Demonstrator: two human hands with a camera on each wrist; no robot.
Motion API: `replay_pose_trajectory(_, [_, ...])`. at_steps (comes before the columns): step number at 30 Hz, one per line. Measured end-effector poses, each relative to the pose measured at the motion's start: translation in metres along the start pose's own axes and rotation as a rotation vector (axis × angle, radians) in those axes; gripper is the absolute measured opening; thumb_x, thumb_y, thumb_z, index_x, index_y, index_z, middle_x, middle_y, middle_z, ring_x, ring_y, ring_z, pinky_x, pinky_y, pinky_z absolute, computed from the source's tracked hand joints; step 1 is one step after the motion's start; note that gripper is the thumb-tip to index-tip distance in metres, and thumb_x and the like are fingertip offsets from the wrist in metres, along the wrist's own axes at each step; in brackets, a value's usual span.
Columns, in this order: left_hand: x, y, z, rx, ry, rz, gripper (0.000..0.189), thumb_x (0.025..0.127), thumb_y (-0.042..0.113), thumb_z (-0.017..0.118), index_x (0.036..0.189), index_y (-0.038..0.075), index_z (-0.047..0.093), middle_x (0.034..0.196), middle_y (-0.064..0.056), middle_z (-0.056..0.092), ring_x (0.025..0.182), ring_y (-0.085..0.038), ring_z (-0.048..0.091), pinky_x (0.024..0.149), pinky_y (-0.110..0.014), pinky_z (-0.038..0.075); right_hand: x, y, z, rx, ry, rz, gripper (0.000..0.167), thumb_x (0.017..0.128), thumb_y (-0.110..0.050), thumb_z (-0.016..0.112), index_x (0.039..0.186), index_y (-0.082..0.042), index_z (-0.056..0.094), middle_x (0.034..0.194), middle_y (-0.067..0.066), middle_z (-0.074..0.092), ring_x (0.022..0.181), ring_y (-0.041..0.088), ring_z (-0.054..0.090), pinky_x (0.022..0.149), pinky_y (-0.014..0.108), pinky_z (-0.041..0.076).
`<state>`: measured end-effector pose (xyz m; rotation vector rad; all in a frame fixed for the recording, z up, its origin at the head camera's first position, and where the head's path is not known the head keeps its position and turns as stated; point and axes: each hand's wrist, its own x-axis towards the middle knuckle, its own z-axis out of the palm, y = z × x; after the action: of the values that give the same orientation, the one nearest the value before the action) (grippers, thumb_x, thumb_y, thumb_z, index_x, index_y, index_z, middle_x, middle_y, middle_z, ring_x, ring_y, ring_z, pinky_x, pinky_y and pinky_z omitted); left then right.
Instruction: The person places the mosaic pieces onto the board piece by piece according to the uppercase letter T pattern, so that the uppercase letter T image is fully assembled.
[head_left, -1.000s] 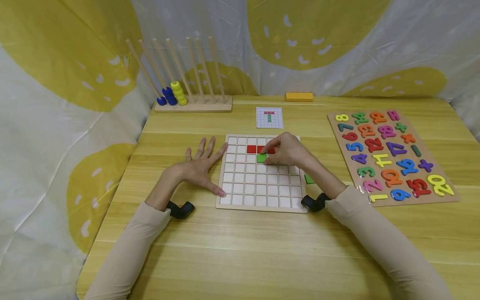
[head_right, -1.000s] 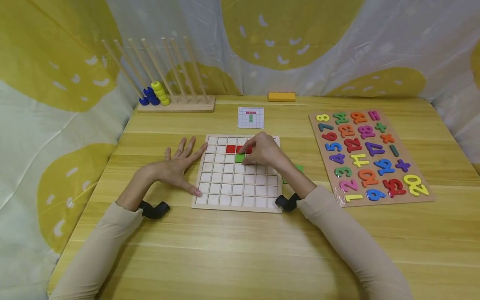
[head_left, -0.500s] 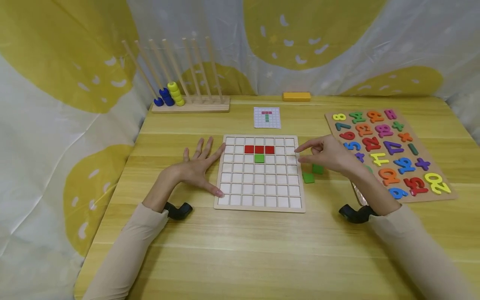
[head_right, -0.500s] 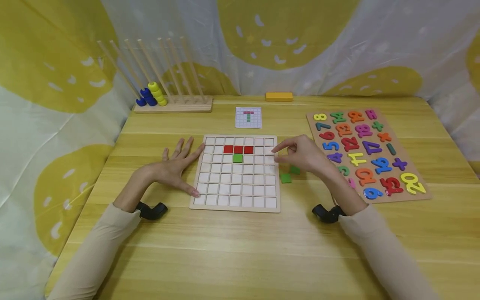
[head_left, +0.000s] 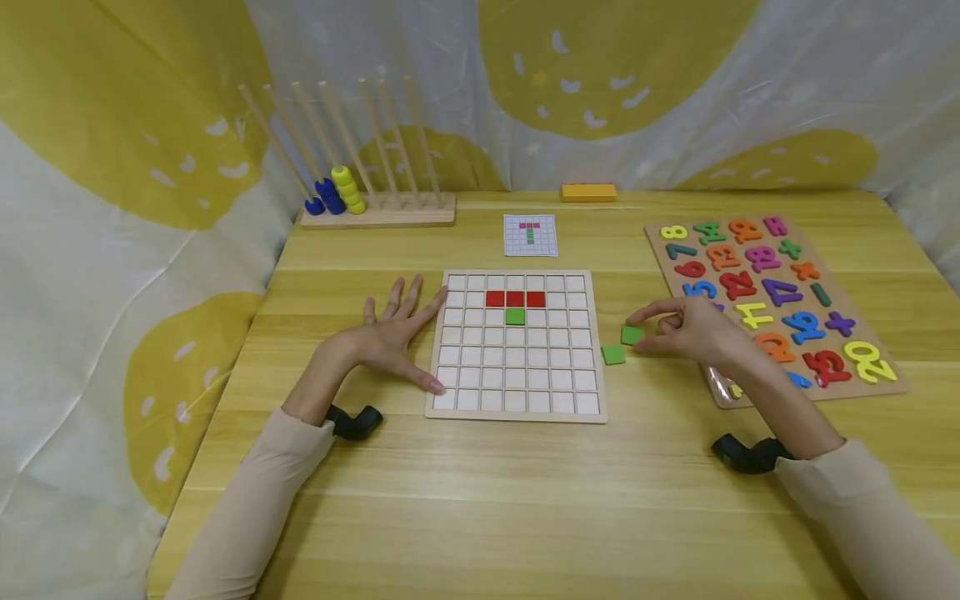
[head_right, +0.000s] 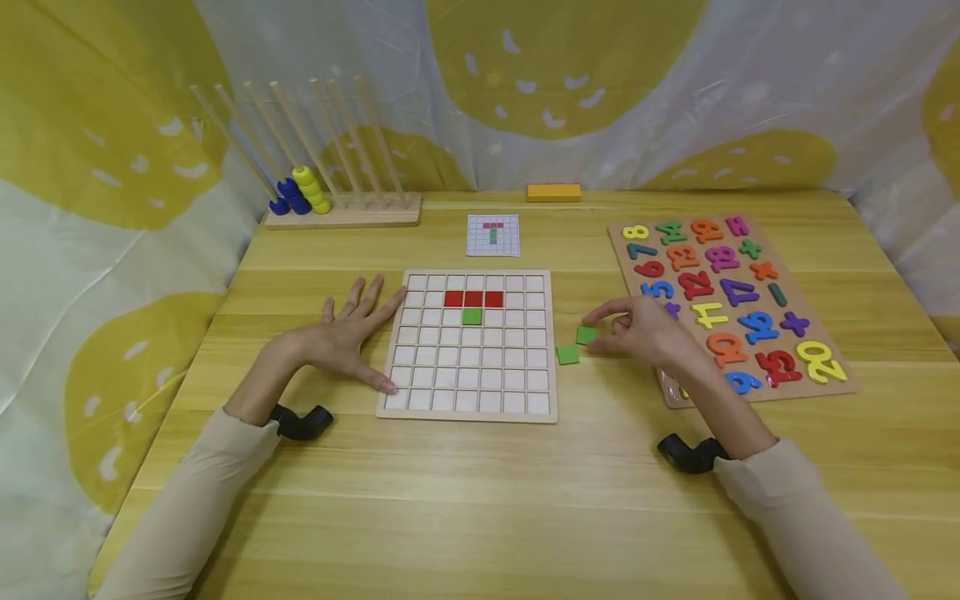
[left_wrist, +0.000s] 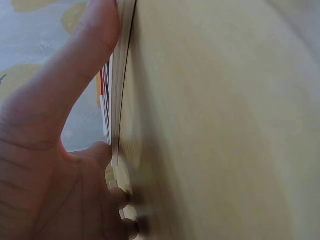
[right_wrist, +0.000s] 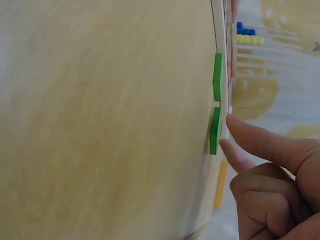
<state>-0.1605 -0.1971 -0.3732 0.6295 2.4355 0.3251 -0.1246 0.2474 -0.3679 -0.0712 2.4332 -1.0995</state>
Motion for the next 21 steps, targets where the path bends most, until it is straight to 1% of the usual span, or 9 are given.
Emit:
replay_pose_trajectory(4, [-0.0011,0.0003,-0.0003,-0.001,0.001,-0.001,0.141,0.074,0.068,0.084,0.165,0.028,-0.016,0.167,-0.016,-0.036,0.153,-0.042,-0.036,0.114,-0.08,-0.018,0.0024,-0.0005,0.0017,0.004,-0.001,0.02,0.041,0.092,-0.022,0.08,0.128,-0.007,0.069,0.062,-0.006,0.035,0.055,0.008,0.027,0.052,0.029,0.027])
replay_pose_trajectory(12, [-0.0009,0.0006,-0.0001,-0.01,0.002,-0.003,0.141,0.073,0.069,0.083,0.165,0.03,-0.016,0.167,-0.016,-0.036,0.153,-0.041,-0.037,0.114,-0.079,-0.018,0.003,0.0007,0.002,0.026,0.003,0.022,0.04,0.089,-0.012,0.081,0.126,-0.002,0.068,0.061,-0.006,0.036,0.054,0.008,0.029,0.049,0.026,0.027])
replay_pose_trajectory(19, [-0.0019,-0.0011,0.0003,-0.056,0.006,0.013,0.142,0.069,0.08,0.078,0.165,0.032,-0.015,0.167,-0.016,-0.036,0.153,-0.04,-0.037,0.115,-0.078,-0.019,0.0036,-0.0003,0.0028,0.011,0.015,0.048,0.039,0.089,-0.012,0.081,0.124,-0.002,0.068,0.062,-0.005,0.036,0.055,0.009,0.03,0.051,0.027,0.028])
replay_pose_trajectory(21, [-0.0021,-0.0012,0.0005,-0.051,0.006,0.012,0.141,0.07,0.079,0.078,0.165,0.032,-0.015,0.167,-0.016,-0.035,0.153,-0.04,-0.037,0.114,-0.079,-0.019,0.004,-0.0006,0.003,-0.003,0.02,0.056,0.038,0.089,-0.013,0.081,0.124,-0.002,0.069,0.063,-0.005,0.036,0.056,0.009,0.031,0.052,0.027,0.029])
